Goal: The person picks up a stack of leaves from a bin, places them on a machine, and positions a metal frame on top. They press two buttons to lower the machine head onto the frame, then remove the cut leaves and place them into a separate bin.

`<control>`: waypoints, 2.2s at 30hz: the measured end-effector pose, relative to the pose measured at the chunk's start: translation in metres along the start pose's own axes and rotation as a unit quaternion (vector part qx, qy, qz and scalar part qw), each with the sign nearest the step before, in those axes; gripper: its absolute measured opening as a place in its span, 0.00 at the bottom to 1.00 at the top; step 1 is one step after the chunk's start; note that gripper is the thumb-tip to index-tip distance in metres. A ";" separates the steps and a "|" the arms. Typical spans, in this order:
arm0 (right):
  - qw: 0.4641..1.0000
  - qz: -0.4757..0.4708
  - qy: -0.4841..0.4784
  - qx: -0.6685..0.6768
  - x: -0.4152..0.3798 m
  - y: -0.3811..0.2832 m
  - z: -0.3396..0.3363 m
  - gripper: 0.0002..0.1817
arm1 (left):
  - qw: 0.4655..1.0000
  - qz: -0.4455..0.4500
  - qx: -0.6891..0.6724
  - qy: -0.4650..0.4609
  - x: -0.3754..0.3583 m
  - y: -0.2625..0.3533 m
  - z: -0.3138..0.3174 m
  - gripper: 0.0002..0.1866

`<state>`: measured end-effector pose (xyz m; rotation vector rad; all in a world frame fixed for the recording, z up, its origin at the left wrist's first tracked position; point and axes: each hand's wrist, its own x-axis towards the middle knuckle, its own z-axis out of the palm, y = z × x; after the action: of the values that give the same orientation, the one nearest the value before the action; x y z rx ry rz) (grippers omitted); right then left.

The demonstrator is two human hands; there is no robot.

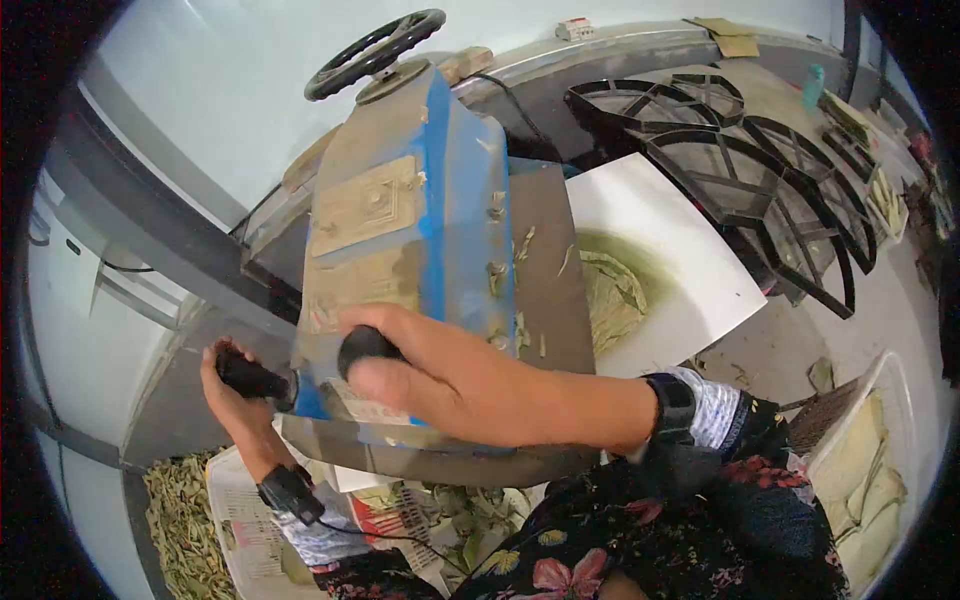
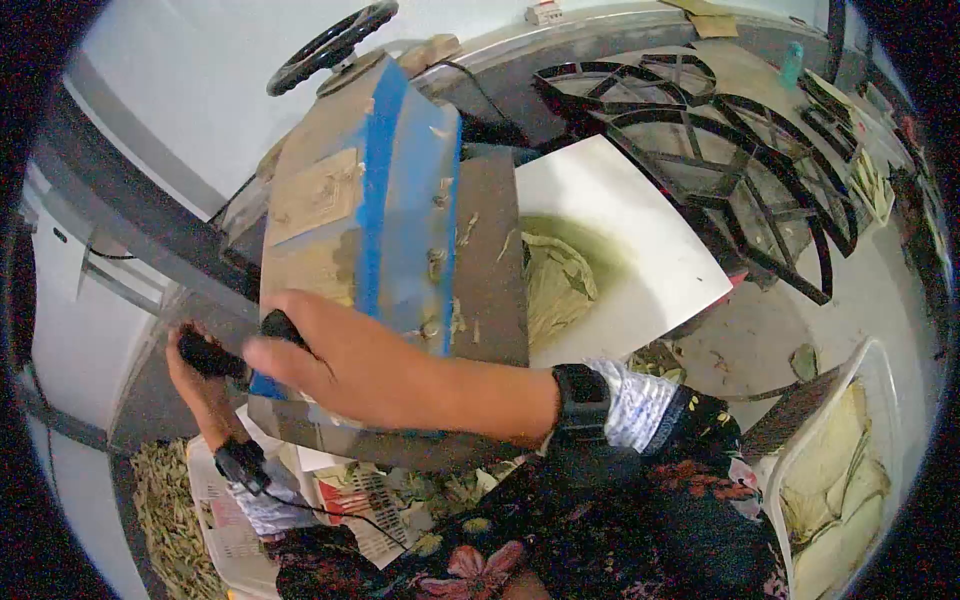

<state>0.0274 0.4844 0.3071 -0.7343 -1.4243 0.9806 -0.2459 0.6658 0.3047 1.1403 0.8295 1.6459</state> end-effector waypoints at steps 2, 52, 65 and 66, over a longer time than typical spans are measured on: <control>0.999 0.049 0.006 0.020 0.008 -0.006 -0.011 0.20 | 0.999 -0.021 0.009 -0.037 -0.026 0.006 0.018 0.14; 0.914 0.008 -0.038 -0.403 -0.039 0.054 -0.028 0.35 | 0.865 0.302 0.373 0.144 0.002 -0.017 -0.029 0.25; 0.781 0.363 0.208 -0.464 -0.087 0.113 -0.179 0.33 | 0.756 0.370 0.520 -0.146 -0.104 -0.077 0.032 0.39; 0.803 0.344 0.191 -0.449 -0.087 0.117 -0.183 0.32 | 0.760 0.261 0.501 -0.321 -0.123 -0.085 0.049 0.45</control>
<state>0.2048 0.4857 0.1540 -2.1428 -1.2159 0.5469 -0.1577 0.5790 0.2083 2.7050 0.9759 0.9514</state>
